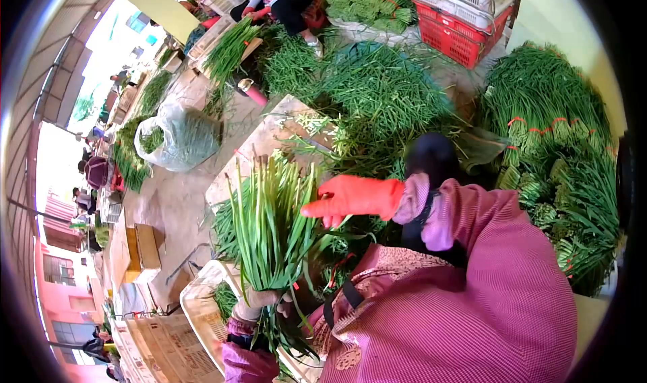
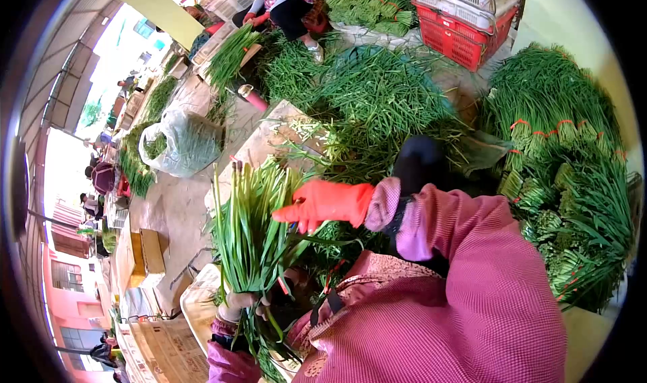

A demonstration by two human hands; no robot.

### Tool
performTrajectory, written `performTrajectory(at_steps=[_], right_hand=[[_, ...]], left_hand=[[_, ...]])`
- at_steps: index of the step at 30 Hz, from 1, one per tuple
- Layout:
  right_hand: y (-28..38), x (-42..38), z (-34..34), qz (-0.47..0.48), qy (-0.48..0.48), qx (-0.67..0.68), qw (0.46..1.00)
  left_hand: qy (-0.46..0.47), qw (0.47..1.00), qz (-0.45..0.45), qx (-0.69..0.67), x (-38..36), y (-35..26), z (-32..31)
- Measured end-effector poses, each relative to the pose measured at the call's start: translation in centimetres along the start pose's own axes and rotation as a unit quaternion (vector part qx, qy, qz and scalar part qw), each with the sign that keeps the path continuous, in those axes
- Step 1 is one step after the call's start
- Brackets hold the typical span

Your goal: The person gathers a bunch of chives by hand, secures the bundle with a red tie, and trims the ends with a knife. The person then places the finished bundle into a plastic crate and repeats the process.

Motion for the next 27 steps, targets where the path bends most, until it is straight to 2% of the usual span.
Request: performTrajectory(at_steps=[1,2,4,5,6,8,10,12,14,16,17,18,20,22,24,25,26,27], right_hand=[[-0.5,0.6,-0.6,0.002,0.011,0.045,0.999],[-0.9,1.0,-1.0,0.004,0.023,0.090,0.996],[-0.4,0.7,-0.7,0.029,0.030,0.062,0.997],[0.2,0.3,-0.7,0.053,0.034,0.035,0.997],[0.0,0.2,-0.7,0.052,0.035,0.033,0.997],[-1.4,0.0,-1.1,0.003,0.078,0.203,0.976],[-2.5,0.5,-1.7,-0.002,0.066,0.180,0.981],[-3.2,0.1,-3.8,-0.043,0.133,0.063,0.988],[-3.1,-0.2,-3.9,-0.044,0.135,0.067,0.988],[-3.0,-0.5,-4.0,-0.047,0.142,0.073,0.986],[-2.3,-0.6,-3.4,-0.029,0.141,0.163,0.976],[-1.0,-1.0,-2.2,0.023,0.138,0.159,0.977],[1.0,-2.0,2.3,0.092,0.037,0.146,0.984],[0.6,-1.6,7.9,0.150,0.010,0.316,0.937],[2.7,-4.2,12.8,0.122,-0.192,0.159,0.961],[2.6,-4.2,12.8,0.123,-0.192,0.158,0.961],[2.6,-4.4,13.2,0.130,-0.232,0.100,0.959],[2.7,-4.5,13.6,0.137,-0.271,0.042,0.952]], left_hand=[[-0.025,0.997,0.053,0.049,0.2,0.1,0.0],[-0.026,0.997,0.053,0.049,0.3,0.2,0.1],[0.008,0.998,0.009,-0.057,0.7,-0.7,-1.1],[0.028,0.998,-0.021,-0.056,0.5,-2.2,-2.1],[0.003,0.994,-0.040,-0.103,0.1,-2.4,-2.1],[-0.043,0.999,-0.022,-0.020,-0.7,-1.5,0.3],[-0.073,0.997,0.000,-0.027,-0.4,-1.7,-0.3],[-0.103,0.994,0.025,-0.034,0.0,-1.7,-0.7],[-0.080,0.991,-0.009,-0.108,0.7,-2.8,-1.8],[-0.066,0.996,-0.002,-0.056,0.8,-3.1,-1.8],[-0.052,0.997,-0.011,-0.057,0.7,-2.7,-1.5],[-0.037,0.997,-0.020,-0.058,0.7,-2.4,-1.3],[0.000,0.995,-0.012,-0.096,0.4,-1.9,-1.6],[-0.007,0.997,-0.036,-0.063,-0.3,-2.6,-1.7],[-0.025,0.997,-0.055,-0.050,-1.2,-2.9,-1.7],[-0.014,0.994,-0.049,-0.100,-1.2,-2.3,-1.7],[-0.001,0.988,-0.044,-0.148,-1.2,-2.1,-1.8],[-0.013,0.995,-0.039,-0.093,-1.4,-1.9,-1.3]])
Point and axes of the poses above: each hand's wrist, its own x-axis towards the middle knuckle, its own z-axis out of the back of the hand, y = z × x, the point moved 10 cm from there along x, towards the middle knuckle, and after that the axes turned 10 degrees about -z, right-handed, at the moved point
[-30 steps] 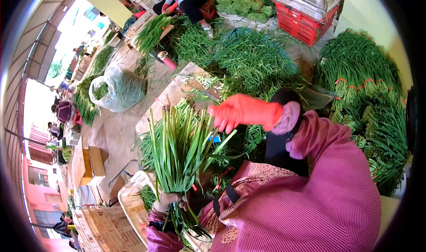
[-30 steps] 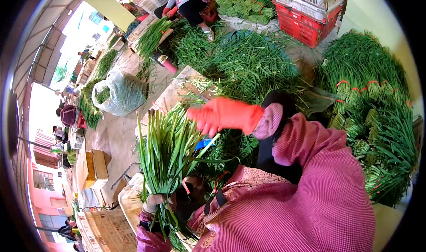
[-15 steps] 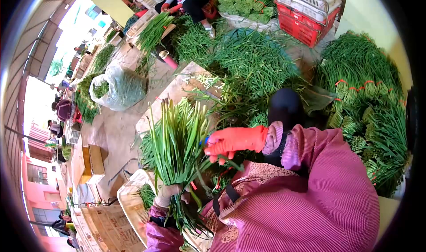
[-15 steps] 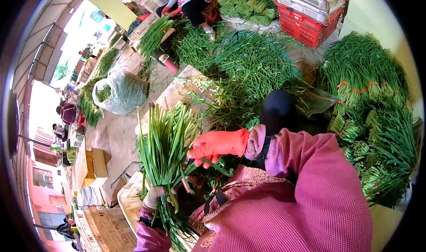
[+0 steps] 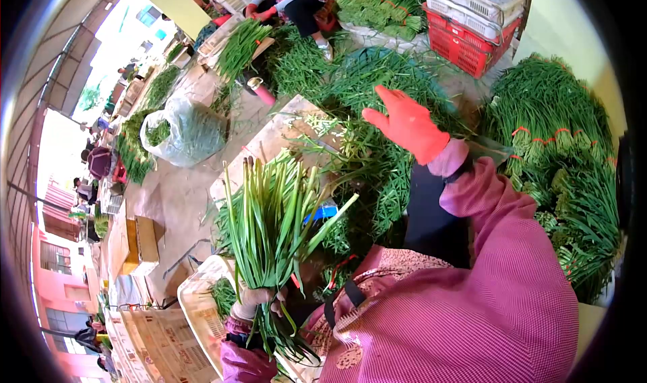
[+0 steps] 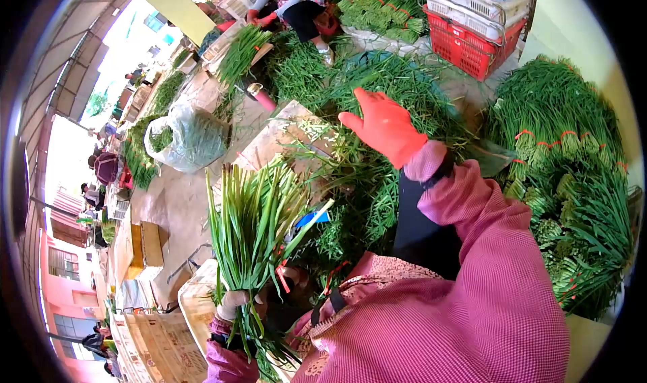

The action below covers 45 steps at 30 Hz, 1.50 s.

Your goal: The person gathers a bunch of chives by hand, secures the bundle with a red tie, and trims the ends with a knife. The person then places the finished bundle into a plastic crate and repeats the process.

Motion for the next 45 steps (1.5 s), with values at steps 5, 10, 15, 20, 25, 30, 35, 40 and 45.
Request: performTrajectory(at_steps=[5,10,15,20,25,30,35,40,45], right_hand=[[-0.5,0.1,-3.3,0.083,-0.005,-0.067,0.994],[-1.9,-1.7,-11.9,-0.060,0.186,0.003,0.981],[-3.4,-1.0,-11.4,-0.090,0.223,0.043,0.970],[-2.9,-3.2,-11.6,-0.118,0.307,0.051,0.943],[-2.5,-3.3,-11.6,-0.110,0.305,0.110,0.939],[-3.0,-2.3,-11.8,-0.057,0.272,0.120,0.953],[-4.2,-1.8,-12.0,-0.070,0.259,0.115,0.956],[-3.2,-0.1,-7.3,-0.083,0.120,0.192,0.971],[-0.8,4.0,3.8,0.123,-0.053,-0.048,0.990]], left_hand=[[-0.044,0.984,0.124,-0.123,-0.2,6.0,4.9],[-0.041,0.997,0.065,0.026,1.4,1.4,1.3],[-0.064,0.979,0.131,0.145,0.6,5.1,5.0],[-0.017,0.999,-0.002,-0.029,0.9,1.1,0.4],[-0.051,0.997,0.056,0.028,0.9,3.1,2.8],[-0.049,0.996,0.043,0.064,1.4,1.6,1.2],[-0.079,0.992,0.018,0.093,1.3,0.4,-0.3],[-0.046,0.996,0.014,0.071,1.0,0.9,0.6],[-0.099,0.995,0.013,0.023,-0.6,0.2,0.0]])
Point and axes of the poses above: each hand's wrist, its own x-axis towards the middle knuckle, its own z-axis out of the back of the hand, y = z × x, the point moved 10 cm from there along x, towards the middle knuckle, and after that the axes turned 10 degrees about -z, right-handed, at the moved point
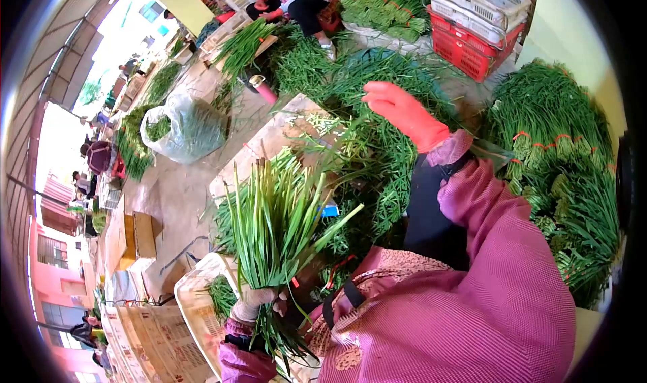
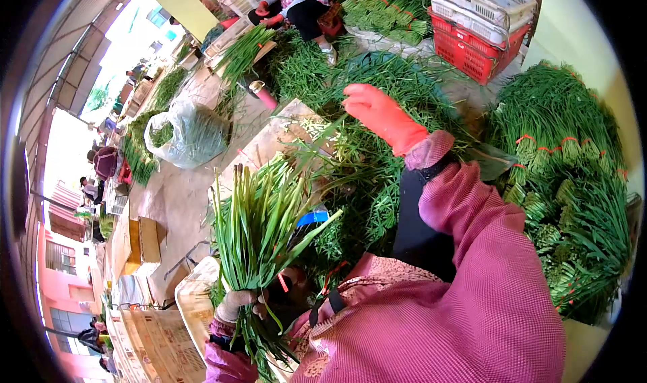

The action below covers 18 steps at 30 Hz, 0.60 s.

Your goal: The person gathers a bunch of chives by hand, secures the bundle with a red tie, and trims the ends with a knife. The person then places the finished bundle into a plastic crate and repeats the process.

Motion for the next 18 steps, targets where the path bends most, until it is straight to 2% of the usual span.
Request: performTrajectory(at_steps=[1,2,3,4,5,6,7,8,9,10,12,14,16,18], right_hand=[[1.7,-0.7,1.0,0.028,-0.113,-0.220,0.969],[4.1,-1.8,1.2,0.056,-0.221,-0.425,0.876],[4.6,-1.8,0.3,0.063,-0.221,-0.424,0.876],[4.3,-1.7,-1.5,0.073,-0.138,-0.309,0.938],[3.9,-2.2,-3.7,0.076,-0.052,-0.185,0.978],[1.8,-2.0,-6.5,0.074,0.010,-0.071,0.995],[1.6,-3.3,-9.7,-0.039,0.128,-0.036,0.990],[-0.3,-4.3,-12.3,-0.096,0.187,0.009,0.978],[-0.5,-5.8,-14.5,-0.161,0.256,0.030,0.953],[-0.5,-5.8,-14.1,-0.169,0.215,-0.022,0.962],[-2.0,-3.4,-11.5,-0.115,0.098,-0.016,0.988],[-1.6,-2.2,-7.5,-0.118,-0.002,0.017,0.993],[0.1,-2.4,-6.3,-0.114,-0.002,0.048,0.992],[3.0,-5.0,-8.9,-0.186,0.127,0.070,0.972]], left_hand=[[-0.021,0.999,0.018,0.045,-0.2,-0.2,0.2],[-0.023,0.999,0.016,0.046,0.0,0.5,1.4],[0.003,0.997,0.038,0.067,0.6,2.5,3.2],[0.029,0.994,0.061,0.086,0.8,3.7,4.0],[0.023,0.996,0.035,0.080,1.2,2.3,2.5],[0.026,0.995,0.013,0.094,1.4,0.7,1.0],[0.026,0.996,0.010,0.090,1.6,-0.5,-0.6],[0.026,0.996,0.007,0.086,1.8,-1.4,-1.6],[0.034,0.995,0.031,0.090,2.0,0.6,0.0],[0.035,0.995,0.028,0.091,1.9,-0.3,-1.0],[0.040,0.996,0.001,0.082,1.3,-2.7,-4.1],[0.047,0.993,0.010,0.111,0.5,-2.2,-3.6],[0.057,0.992,0.018,0.108,0.1,-1.9,-4.0],[0.053,0.988,0.023,0.145,0.3,-1.8,-4.0]])
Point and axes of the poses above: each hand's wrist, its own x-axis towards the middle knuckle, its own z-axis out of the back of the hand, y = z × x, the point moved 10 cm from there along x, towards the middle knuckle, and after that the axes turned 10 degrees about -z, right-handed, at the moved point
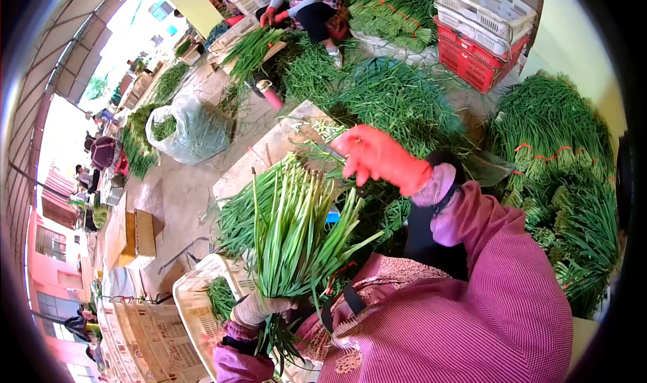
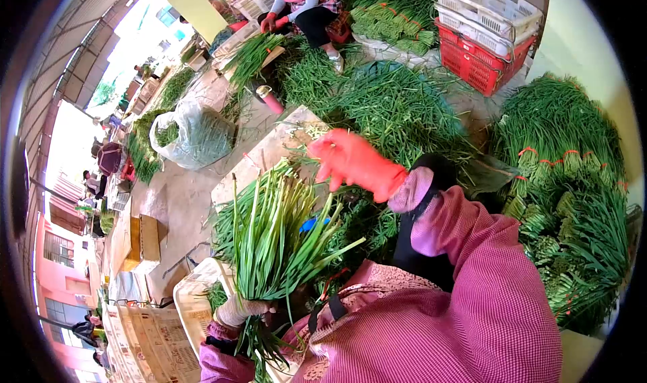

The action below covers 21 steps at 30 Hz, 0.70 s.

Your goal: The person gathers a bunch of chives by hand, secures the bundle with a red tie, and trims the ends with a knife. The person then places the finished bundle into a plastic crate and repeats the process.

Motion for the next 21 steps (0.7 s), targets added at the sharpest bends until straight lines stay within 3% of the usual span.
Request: performTrajectory(at_steps=[2,5,8,10,11,12,14,15,17,18,20,21], right_hand=[[0.4,-1.6,-4.2,0.001,0.077,0.019,0.997],[-0.9,-0.7,-7.1,0.025,0.082,0.033,0.996],[-3.8,1.5,-6.9,-0.023,0.078,0.061,0.995],[-3.4,2.3,-5.0,0.023,0.014,0.016,1.000],[-1.2,1.3,-3.1,0.047,-0.067,-0.059,0.995],[-0.8,2.6,0.2,0.168,-0.221,-0.203,0.939],[1.0,1.9,5.0,0.175,-0.381,-0.281,0.864],[1.1,1.6,5.2,0.174,-0.379,-0.283,0.863],[3.2,-0.6,3.1,0.232,-0.284,-0.227,0.902],[3.6,-1.1,2.3,0.231,-0.283,-0.228,0.903],[5.1,-2.6,-3.8,0.345,-0.201,-0.407,0.822],[4.2,-2.3,-5.2,0.341,-0.195,-0.424,0.816]], left_hand=[[-0.017,0.999,-0.033,0.001,0.6,-0.6,-0.2],[-0.022,0.997,-0.053,0.051,1.3,-1.8,-1.0],[-0.031,0.993,-0.065,0.095,1.3,-1.9,-0.7],[-0.050,0.993,-0.045,0.094,1.1,-1.3,0.0],[-0.055,0.993,-0.032,0.103,0.9,-0.8,0.6],[-0.060,0.992,-0.019,0.112,0.7,-0.4,1.1],[0.032,0.954,-0.096,0.283,0.9,0.4,1.5],[0.001,0.976,-0.129,0.176,0.2,-0.3,1.5],[-0.009,0.978,-0.092,0.187,0.2,-0.8,0.8],[-0.019,0.977,-0.061,0.205,0.4,-0.6,1.1],[-0.043,0.982,0.112,0.146,0.2,3.2,2.1],[-0.037,0.983,0.086,0.158,0.8,3.8,2.4]])
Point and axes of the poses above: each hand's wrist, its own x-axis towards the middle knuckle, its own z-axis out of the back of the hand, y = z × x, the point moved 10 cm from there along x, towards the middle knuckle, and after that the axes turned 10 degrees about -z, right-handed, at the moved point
